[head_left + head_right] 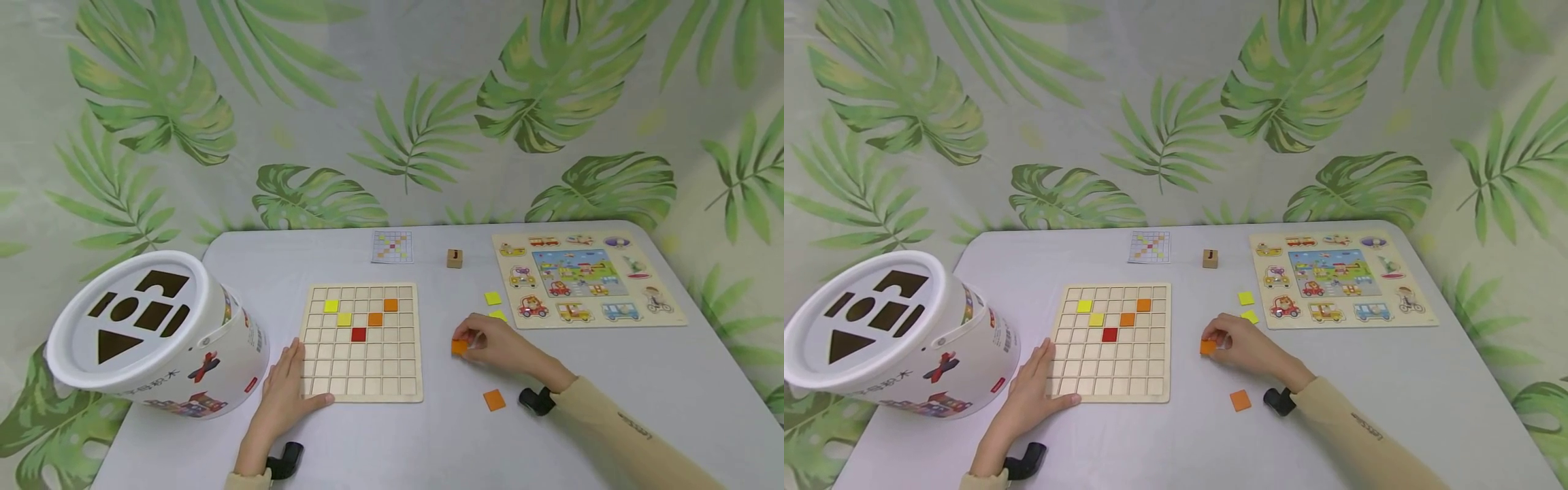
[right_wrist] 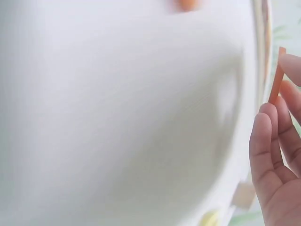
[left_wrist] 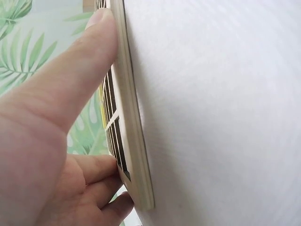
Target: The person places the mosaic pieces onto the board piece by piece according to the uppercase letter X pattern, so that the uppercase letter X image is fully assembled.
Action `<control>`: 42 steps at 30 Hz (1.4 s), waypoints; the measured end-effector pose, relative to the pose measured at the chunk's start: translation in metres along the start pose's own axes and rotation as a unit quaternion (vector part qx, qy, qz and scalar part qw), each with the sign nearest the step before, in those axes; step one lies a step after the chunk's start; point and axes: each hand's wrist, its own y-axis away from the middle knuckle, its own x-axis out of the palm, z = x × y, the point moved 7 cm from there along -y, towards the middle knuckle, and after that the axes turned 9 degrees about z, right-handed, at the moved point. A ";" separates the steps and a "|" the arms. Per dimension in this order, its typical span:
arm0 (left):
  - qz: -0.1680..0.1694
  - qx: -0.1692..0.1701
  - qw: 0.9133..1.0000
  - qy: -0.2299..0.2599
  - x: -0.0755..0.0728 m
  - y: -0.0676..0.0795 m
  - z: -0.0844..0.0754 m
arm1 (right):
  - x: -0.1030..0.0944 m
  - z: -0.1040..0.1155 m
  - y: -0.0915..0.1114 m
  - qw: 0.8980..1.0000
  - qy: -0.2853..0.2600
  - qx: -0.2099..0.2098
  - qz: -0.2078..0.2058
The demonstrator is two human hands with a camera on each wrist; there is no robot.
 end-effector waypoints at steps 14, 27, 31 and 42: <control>0.002 -0.003 1.000 0.002 0.000 -0.001 -0.001 | 0.046 0.076 -0.099 0.996 -0.009 -0.072 0.058; 0.011 -0.006 1.000 0.002 0.000 0.000 0.000 | 0.095 0.105 -0.151 0.992 0.042 -0.072 0.100; 0.010 -0.007 1.000 0.003 0.000 0.000 0.001 | 0.101 0.109 -0.156 0.990 0.080 -0.069 0.095; 0.012 -0.008 1.000 0.001 0.000 0.000 0.002 | 0.104 0.113 -0.153 0.989 0.105 -0.048 0.097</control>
